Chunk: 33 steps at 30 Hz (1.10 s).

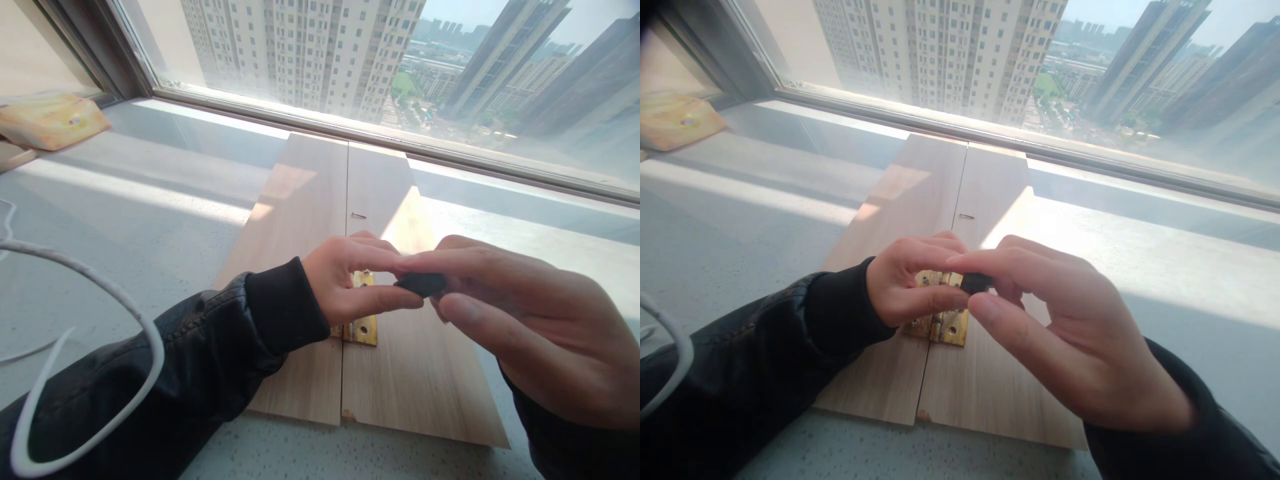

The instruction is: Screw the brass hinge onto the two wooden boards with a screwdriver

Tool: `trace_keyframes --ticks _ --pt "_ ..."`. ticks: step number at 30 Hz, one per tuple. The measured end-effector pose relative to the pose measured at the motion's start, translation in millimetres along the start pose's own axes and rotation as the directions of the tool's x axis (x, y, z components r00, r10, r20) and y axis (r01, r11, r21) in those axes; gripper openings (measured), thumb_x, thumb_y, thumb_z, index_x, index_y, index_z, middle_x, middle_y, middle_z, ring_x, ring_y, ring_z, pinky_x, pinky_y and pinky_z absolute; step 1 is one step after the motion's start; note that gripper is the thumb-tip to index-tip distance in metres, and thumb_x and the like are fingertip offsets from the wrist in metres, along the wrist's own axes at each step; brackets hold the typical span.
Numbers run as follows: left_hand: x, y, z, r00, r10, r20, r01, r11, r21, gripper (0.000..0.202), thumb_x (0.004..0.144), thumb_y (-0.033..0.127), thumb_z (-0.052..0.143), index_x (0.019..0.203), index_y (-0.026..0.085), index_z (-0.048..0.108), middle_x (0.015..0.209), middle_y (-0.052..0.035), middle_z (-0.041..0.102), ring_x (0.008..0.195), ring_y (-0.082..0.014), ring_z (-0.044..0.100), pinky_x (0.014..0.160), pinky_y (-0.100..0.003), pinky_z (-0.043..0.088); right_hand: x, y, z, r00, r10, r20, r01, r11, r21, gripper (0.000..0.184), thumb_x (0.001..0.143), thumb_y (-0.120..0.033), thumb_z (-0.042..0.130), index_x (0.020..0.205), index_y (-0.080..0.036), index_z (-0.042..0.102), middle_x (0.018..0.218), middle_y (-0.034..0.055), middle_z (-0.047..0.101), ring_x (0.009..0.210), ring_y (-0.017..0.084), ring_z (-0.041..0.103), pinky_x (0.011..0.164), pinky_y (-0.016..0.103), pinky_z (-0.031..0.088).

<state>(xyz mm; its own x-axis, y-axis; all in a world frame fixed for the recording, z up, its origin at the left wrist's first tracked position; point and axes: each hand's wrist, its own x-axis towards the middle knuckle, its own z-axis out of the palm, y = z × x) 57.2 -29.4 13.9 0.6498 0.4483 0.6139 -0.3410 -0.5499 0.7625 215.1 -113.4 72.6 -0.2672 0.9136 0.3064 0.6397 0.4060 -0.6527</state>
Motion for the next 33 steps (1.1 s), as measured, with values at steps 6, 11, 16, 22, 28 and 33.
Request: trace_keyframes --ticks 6,11,16,22,28,33 --pt "-3.4 2.1 1.3 0.991 -0.104 -0.080 0.104 0.995 -0.008 0.026 0.062 0.028 0.077 0.082 0.016 0.067 0.077 -0.0032 0.066 0.077 -0.0158 0.060 0.073 -0.030 0.049 -1.7 5.0 -0.8 0.999 -0.002 -0.047 -0.003 0.994 -0.107 0.017 0.079 -0.029 0.062 0.095 -0.029 0.064 0.081 0.0003 0.066 0.068 0.018 0.063 0.055 0.032 0.047" --pt "-1.7 7.5 5.2 0.985 -0.090 -0.147 0.108 0.987 0.120 0.036 0.055 0.032 0.081 0.082 0.016 0.062 0.073 -0.0004 0.064 0.069 -0.0132 0.058 0.069 -0.028 0.048 -1.5 5.8 6.2 0.985 0.039 -0.169 -0.064 0.987 -0.150 0.015 0.075 -0.034 0.067 0.086 -0.026 0.061 0.070 -0.0006 0.065 0.054 0.015 0.059 0.041 0.028 0.039" --pt "1.9 14.2 10.3 0.963 0.038 -0.268 0.090 0.889 0.449 0.017 0.066 0.029 0.070 0.062 0.016 0.059 0.062 -0.0011 0.059 0.060 -0.0130 0.052 0.059 -0.029 0.044 -1.2 1.3 20.3 0.921 0.097 -0.379 -0.214 0.936 -0.281 0.025 0.067 -0.042 0.072 0.070 -0.024 0.054 0.057 -0.0012 0.058 0.044 0.013 0.045 0.037 0.028 0.029" --pt "2.1 18.1 6.2 0.985 -0.028 -0.171 0.102 0.893 0.438 0.013 0.070 0.026 0.067 0.064 0.015 0.064 0.061 -0.0026 0.061 0.060 -0.0140 0.053 0.055 -0.029 0.042 1.2 3.8 15.5 0.962 0.068 -0.263 -0.109 0.983 -0.146 0.018 0.074 -0.039 0.066 0.082 -0.025 0.058 0.069 -0.0005 0.060 0.057 0.014 0.053 0.047 0.030 0.039" --pt "2.7 6.3 -6.0 0.997 -0.039 0.063 0.034 0.997 0.075 0.004 0.074 0.020 0.068 0.075 0.017 0.068 0.073 -0.0033 0.069 0.072 -0.0138 0.062 0.074 -0.030 0.049 -3.6 5.5 2.8 0.998 0.036 -0.050 -0.037 0.999 -0.026 0.019 0.083 -0.028 0.057 0.101 -0.031 0.063 0.081 -0.0021 0.066 0.062 0.012 0.059 0.054 0.027 0.046" --pt "2.0 9.7 -6.9 0.988 -0.138 0.065 0.138 0.990 0.009 0.017 0.065 0.022 0.075 0.078 0.014 0.068 0.074 -0.0034 0.067 0.072 -0.0134 0.060 0.070 -0.027 0.049 -8.1 1.7 4.4 0.996 0.059 -0.068 -0.064 0.995 -0.078 0.011 0.078 -0.033 0.063 0.089 -0.028 0.061 0.080 -0.0013 0.068 0.065 0.015 0.063 0.048 0.027 0.044"
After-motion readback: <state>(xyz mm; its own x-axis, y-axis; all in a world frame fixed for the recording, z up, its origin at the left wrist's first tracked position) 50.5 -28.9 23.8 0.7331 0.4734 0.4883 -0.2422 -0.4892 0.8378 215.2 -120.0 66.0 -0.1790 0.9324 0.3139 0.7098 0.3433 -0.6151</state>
